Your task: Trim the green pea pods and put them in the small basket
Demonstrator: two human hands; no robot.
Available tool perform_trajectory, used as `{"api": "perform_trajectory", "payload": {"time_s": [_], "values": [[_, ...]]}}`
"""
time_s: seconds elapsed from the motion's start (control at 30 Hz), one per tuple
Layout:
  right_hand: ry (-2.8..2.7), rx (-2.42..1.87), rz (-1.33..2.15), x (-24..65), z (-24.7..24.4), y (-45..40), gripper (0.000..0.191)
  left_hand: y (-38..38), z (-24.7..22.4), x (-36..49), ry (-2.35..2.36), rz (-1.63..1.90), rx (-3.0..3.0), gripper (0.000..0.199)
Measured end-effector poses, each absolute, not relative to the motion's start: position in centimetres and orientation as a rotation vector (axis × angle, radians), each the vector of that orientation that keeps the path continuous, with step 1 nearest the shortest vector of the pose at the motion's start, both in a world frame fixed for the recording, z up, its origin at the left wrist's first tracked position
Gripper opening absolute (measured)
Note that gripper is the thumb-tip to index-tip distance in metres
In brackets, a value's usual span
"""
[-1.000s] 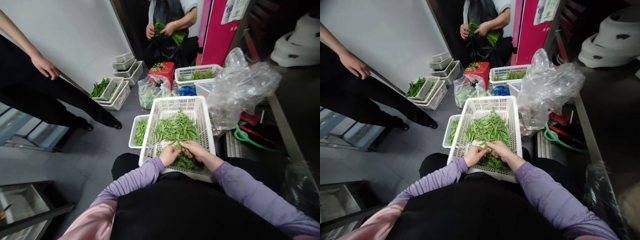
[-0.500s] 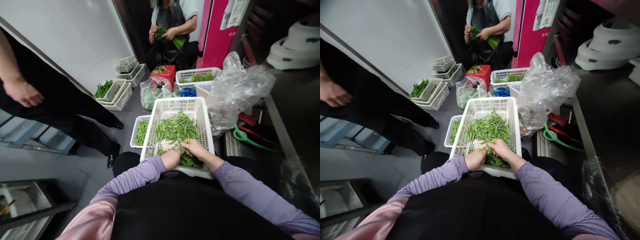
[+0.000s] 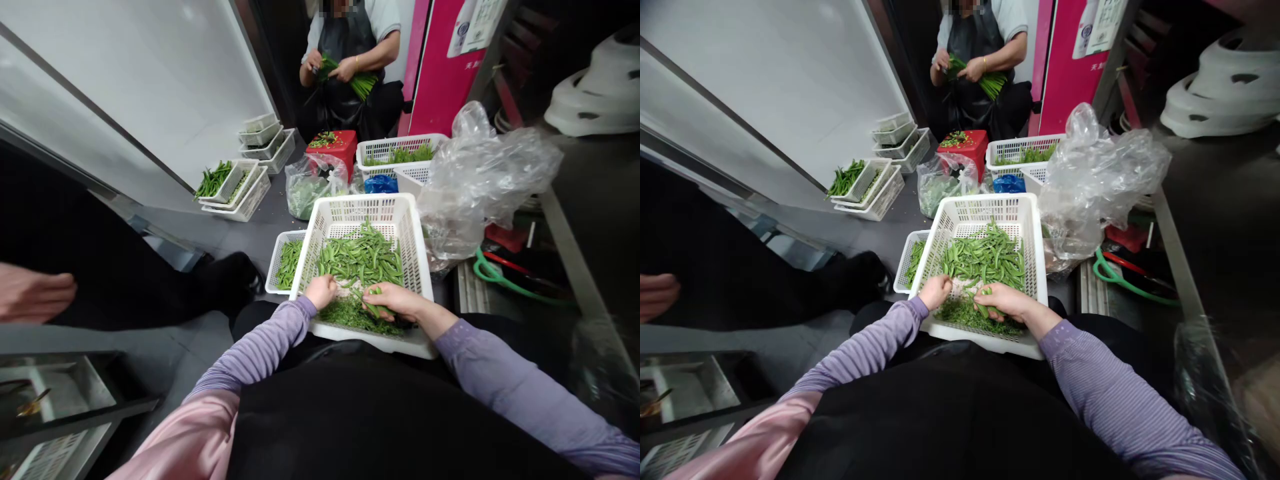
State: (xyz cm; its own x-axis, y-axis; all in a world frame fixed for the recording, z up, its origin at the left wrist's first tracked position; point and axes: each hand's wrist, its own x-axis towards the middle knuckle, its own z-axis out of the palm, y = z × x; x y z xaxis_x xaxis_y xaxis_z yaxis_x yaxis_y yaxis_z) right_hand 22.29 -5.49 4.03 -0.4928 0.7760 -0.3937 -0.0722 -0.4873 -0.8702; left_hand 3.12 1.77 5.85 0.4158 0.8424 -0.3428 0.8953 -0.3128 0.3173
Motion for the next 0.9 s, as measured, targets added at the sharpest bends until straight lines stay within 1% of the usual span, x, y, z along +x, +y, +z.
{"api": "perform_trajectory", "payload": {"time_s": [0.07,0.1,0.2,0.23,0.27,0.33,0.43,0.5,0.6,0.73,0.8,0.83,0.9], "values": [[-1.116,-1.08,2.06,22.4,4.0,-5.5,0.027,2.9,5.5,2.1,1.652,-0.222,2.144,0.026],[-1.112,-1.079,2.069,22.5,4.0,-5.4,0.027,3.0,5.6,1.7,1.661,-0.241,2.158,0.029],[-1.113,-1.143,2.054,22.5,4.0,-5.3,0.029,1.5,6.8,1.9,1.386,-0.179,2.416,0.055],[-1.118,-1.169,2.041,22.5,4.0,-5.3,0.029,0.7,7.3,2.4,1.244,-0.158,2.515,0.058],[-1.129,-1.19,2.031,22.5,4.0,-5.2,0.029,-0.1,7.9,2.9,1.111,-0.16,2.594,0.054],[-1.187,-1.214,2.015,22.5,4.0,-5.2,0.03,-1.1,8.9,4.0,0.914,-0.261,2.671,0.037],[-1.432,-1.263,1.943,22.5,4.2,-5.4,0.031,-1.0,9.7,5.2,0.802,-0.454,2.614,0.014],[-1.665,-1.271,1.84,22.5,4.5,-5.6,0.029,-0.2,9.8,5.3,0.759,-0.479,2.465,0.008],[-1.81,-1.221,1.68,22.3,5.3,-5.9,0.028,0.8,9.4,5.0,0.719,-0.392,2.004,0.021],[-1.698,-1.293,1.435,21.7,6.1,-6.0,0.036,0.4,7.6,4.7,0.773,-0.009,1.361,0.039],[-1.699,-1.292,1.289,21.3,6.2,-6.1,0.035,-0.2,6.2,4.7,0.75,0.166,1.245,0.042],[-1.682,-1.304,1.189,21.1,6.1,-6.1,0.034,-0.4,5.5,4.7,0.741,0.197,1.255,0.042],[-1.535,-1.389,0.978,21.4,5.9,-5.9,0.034,-0.4,4.1,4.1,0.786,0.119,1.445,0.042]]}}
